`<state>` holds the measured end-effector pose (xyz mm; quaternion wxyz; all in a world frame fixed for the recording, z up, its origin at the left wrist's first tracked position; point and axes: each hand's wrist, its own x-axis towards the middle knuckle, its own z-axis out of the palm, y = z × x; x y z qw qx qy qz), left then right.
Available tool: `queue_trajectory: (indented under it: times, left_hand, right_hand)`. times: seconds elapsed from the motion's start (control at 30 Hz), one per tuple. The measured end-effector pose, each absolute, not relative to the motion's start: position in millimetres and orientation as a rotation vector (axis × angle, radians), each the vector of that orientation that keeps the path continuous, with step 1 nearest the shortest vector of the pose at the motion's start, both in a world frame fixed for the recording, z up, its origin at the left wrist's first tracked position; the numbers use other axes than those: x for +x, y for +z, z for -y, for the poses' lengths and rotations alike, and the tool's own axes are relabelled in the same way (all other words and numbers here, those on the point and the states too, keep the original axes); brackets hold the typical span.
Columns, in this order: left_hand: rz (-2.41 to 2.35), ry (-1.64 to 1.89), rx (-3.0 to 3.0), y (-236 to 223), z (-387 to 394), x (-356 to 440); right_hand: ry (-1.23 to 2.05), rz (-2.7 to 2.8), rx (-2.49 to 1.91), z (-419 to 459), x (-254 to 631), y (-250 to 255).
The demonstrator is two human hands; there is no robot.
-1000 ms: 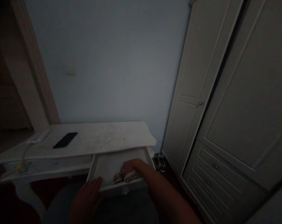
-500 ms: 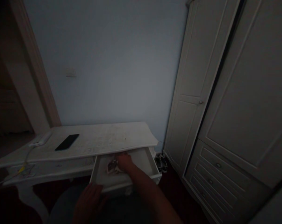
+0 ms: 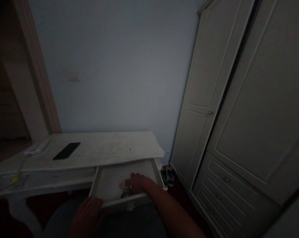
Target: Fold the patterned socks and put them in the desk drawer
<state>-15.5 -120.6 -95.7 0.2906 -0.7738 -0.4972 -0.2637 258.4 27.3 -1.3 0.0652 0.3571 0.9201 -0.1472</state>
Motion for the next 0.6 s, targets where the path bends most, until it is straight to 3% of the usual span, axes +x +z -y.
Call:
queue_trajectory:
  times: [0.3, 0.6]
  left_hand:
    - [1.393, -0.72, -2.036, -89.3, 124.4, -5.8]
    - [1.344, -0.765, -2.042, -91.0, 123.4, -6.2]
  right_hand:
    - [-0.308, -2.855, 0.964, -17.2, 132.0, -11.5]
    - [-0.371, -2.848, 1.368, -30.6, 138.0, -6.3]
